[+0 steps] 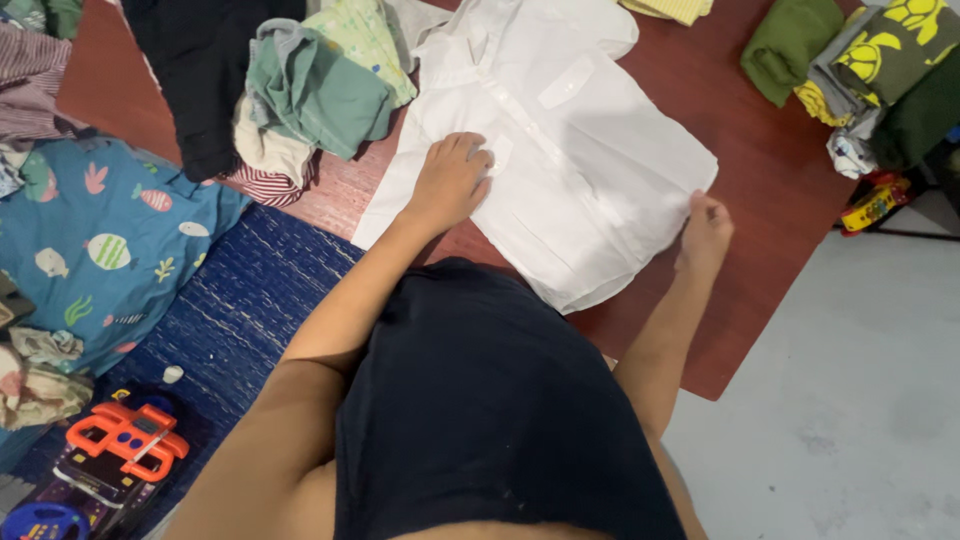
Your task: The person folds several items of clothing on a wooden table, including a gray t-shirt, a yellow striped shirt, a green patterned shirt, a dark green shirt, and a white button-up shirt. Each item is smoothed, folded into a compact rectangle, and placed in a growing stack.
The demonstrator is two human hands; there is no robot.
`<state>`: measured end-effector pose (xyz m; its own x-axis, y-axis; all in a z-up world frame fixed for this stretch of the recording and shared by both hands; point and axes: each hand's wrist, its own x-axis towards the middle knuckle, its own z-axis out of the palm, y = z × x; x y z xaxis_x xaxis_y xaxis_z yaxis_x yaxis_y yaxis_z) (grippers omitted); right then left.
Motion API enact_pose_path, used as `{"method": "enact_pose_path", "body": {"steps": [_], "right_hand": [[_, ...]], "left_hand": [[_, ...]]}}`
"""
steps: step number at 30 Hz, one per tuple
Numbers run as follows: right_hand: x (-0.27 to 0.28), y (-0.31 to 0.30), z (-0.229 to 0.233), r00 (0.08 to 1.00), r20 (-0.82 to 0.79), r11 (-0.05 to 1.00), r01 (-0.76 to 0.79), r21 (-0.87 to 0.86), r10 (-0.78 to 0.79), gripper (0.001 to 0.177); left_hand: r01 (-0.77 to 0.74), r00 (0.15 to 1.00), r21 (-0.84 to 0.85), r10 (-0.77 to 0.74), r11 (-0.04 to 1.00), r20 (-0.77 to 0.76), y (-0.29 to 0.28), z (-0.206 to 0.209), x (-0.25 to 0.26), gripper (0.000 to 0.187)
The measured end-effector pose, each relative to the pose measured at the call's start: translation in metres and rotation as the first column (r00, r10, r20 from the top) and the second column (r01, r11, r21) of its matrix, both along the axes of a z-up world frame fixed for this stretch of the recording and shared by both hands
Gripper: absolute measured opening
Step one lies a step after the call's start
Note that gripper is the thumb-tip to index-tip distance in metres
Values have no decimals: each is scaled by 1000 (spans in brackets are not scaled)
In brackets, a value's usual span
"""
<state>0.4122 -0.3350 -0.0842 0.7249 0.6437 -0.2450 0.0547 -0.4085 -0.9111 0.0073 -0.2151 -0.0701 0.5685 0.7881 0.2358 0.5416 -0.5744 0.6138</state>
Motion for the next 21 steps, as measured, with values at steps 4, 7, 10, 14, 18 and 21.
{"method": "enact_pose_path", "body": {"steps": [4, 7, 10, 14, 18, 21], "right_hand": [[-7, -21, -9, 999, -51, 999, -12, -48, 10, 36], [-16, -31, -3, 998, -17, 994, -58, -96, 57, 54], [-24, -35, -2, 992, 33, 989, -114, -95, 118, 62], [-26, -34, -3, 973, 204, 993, -94, -75, 108, 55], [-39, -32, 7, 872, 467, 989, -120, -86, 147, 53], [-63, -21, 22, 594, 793, 987, -152, -57, 137, 46]], "left_hand": [[55, 997, -137, -48, 989, 52, 6, 6, 33, 19], [139, 964, -81, -116, 987, 240, 8, 3, 70, 21], [234, 950, -26, -223, 972, 220, 11, -7, 108, 30], [232, 967, -51, -224, 971, 123, 7, -17, 127, 19], [206, 966, -191, -169, 960, 196, -3, -15, 111, 11], [178, 960, -166, -134, 970, 247, -15, -7, 100, 11]]}}
